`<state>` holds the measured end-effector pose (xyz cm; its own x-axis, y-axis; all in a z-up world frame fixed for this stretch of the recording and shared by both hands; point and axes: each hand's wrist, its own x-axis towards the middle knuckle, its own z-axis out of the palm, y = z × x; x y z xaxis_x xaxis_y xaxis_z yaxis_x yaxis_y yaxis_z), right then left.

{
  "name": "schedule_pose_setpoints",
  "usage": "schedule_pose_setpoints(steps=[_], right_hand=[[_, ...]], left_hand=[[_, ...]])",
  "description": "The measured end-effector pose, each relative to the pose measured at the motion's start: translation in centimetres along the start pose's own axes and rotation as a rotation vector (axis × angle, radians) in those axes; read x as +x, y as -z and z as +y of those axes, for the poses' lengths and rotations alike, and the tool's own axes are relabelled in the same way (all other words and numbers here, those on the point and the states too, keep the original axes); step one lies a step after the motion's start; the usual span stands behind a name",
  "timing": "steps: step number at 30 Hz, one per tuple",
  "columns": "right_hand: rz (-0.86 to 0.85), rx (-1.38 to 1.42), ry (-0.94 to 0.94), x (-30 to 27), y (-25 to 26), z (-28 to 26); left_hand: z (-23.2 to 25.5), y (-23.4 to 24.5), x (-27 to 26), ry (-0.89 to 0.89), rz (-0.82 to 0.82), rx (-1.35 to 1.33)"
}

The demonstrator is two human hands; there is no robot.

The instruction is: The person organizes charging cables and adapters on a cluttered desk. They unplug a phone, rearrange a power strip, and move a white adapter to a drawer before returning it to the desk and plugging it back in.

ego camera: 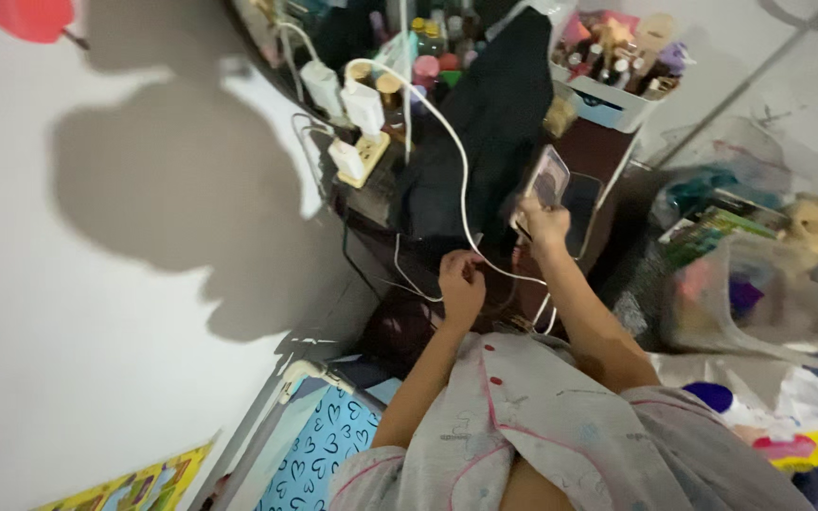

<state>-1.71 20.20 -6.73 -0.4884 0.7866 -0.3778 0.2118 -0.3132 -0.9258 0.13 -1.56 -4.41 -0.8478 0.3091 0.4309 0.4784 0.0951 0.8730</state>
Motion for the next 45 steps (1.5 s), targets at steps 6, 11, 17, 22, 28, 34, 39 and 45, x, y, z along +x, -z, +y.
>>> schedule_pose_setpoints(steps=[6,11,17,22,28,34,39,45], right_hand=[[0.225,-0.544,-0.149,0.4,-1.3,0.9],[0.304,-0.757,-0.174,1.8,-3.2,2.3],[0.333,-0.828,-0.146,4.2,-3.7,4.8],[0.083,-1.026,0.028,4.0,-2.0,2.2],[-0.079,-0.148,0.959,-5.9,-5.7,-11.7],[-0.573,-0.407,1.284,-13.3,-14.4,-19.9],[-0.291,-0.517,1.550,-7.0,-22.8,-19.8],[-0.409,-0.624,1.385,-5.2,-25.4,-18.1]], left_hand=[[-0.2,0.5,0.0,0.052,0.041,-0.003],[2.0,2.0,0.9,0.035,0.102,-0.036],[3.0,6.0,5.8,-0.339,0.382,0.196],[2.6,10.1,11.8,-0.404,0.534,0.204],[3.2,13.4,18.1,-0.172,0.425,0.230],[2.1,12.8,20.5,-0.214,0.384,0.297],[0.5,13.2,20.7,-0.083,0.363,0.181],[0.5,13.3,20.7,-0.005,0.341,0.111]])
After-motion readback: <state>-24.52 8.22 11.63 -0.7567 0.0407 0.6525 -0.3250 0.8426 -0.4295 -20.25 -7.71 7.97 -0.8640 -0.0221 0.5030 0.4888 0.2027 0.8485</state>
